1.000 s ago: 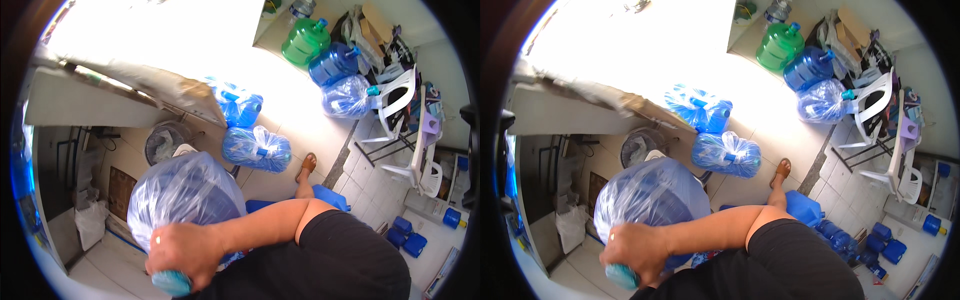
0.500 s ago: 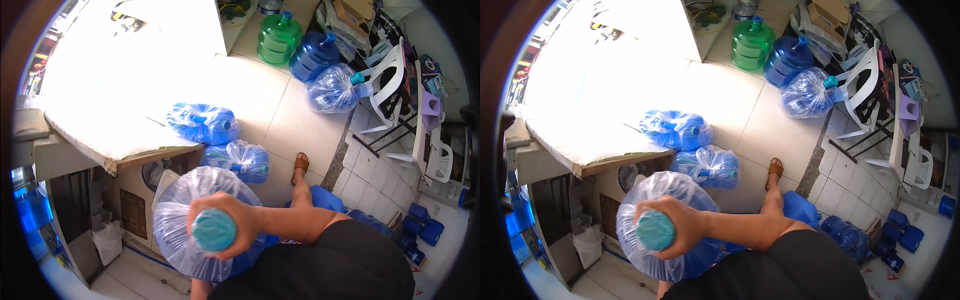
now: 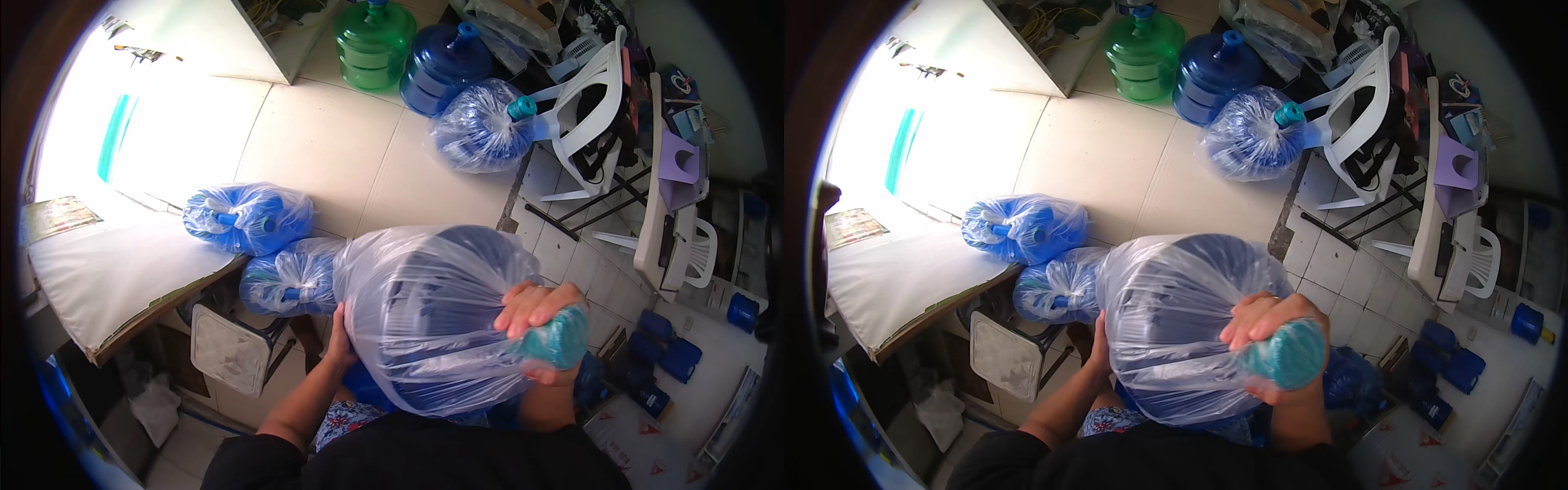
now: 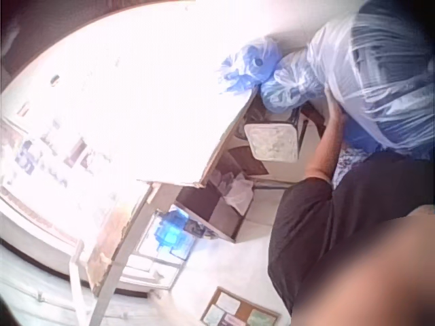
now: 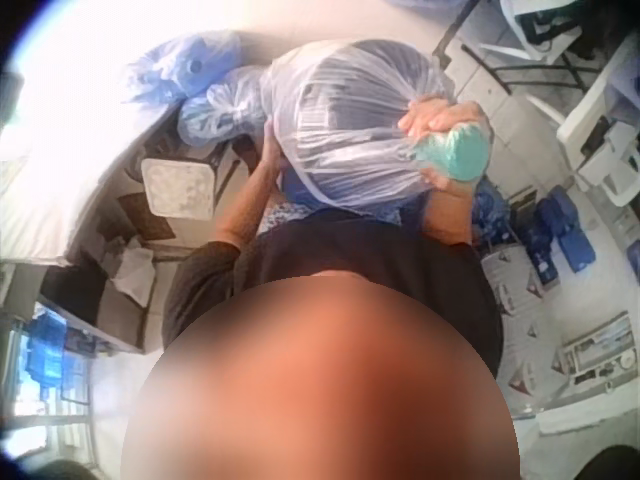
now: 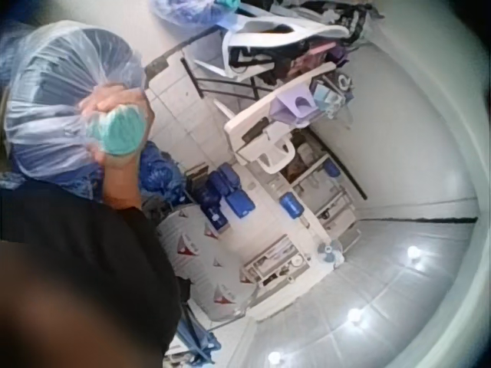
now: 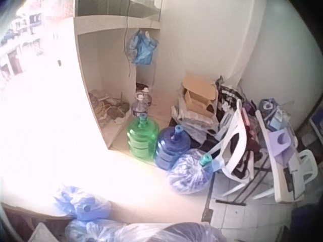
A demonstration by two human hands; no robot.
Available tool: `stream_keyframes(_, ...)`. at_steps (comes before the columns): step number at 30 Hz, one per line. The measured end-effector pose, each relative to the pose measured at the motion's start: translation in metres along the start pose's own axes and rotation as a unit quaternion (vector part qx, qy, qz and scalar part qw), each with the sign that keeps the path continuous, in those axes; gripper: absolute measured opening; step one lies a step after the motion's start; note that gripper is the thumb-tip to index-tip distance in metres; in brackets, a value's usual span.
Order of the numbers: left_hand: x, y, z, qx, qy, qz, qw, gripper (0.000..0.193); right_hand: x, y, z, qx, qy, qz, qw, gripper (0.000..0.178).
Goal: The person removes a plastic bag from a large blue water dispenser bottle, places the bottle on a stainless steel counter, and wipes the bottle and counter with a sponge and cloth. The person then dries the bottle with a cloth.
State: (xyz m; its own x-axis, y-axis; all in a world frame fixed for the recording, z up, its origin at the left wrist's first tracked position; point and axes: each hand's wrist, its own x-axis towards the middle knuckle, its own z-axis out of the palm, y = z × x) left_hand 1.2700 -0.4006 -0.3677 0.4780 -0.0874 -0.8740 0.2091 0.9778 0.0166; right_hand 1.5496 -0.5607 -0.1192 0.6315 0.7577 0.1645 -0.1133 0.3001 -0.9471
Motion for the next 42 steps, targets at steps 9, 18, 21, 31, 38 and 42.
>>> stream_keyframes(9,0.213,0.075,0.056,0.174,0.045,0.012,0.984,0.077,-0.042,0.093,-0.142,-0.11,0.172,-0.02,0.979,0.051)
stream_keyframes(18,0.348,0.137,0.004,0.377,0.17,-0.025,0.91,0.101,-0.092,0.255,-0.195,0.034,0.338,0.08,0.937,0.055)
stream_keyframes(21,0.375,0.148,-0.003,0.411,0.178,-0.012,0.894,0.1,-0.109,0.298,-0.201,0.059,0.36,0.09,0.927,0.057)
stream_keyframes(31,0.43,0.167,0.028,0.498,0.13,0.039,0.856,0.086,-0.14,0.329,-0.175,0.092,0.524,0.123,0.838,0.06)
stream_keyframes(38,0.384,0.184,0.103,0.474,0.235,0.367,0.765,0.075,-0.096,0.318,-0.148,0.138,0.619,0.153,0.758,0.049)
stream_keyframes(42,0.276,0.16,0.108,0.514,0.19,0.463,0.697,0.055,-0.052,0.323,-0.105,-0.052,0.609,0.15,0.777,0.058)
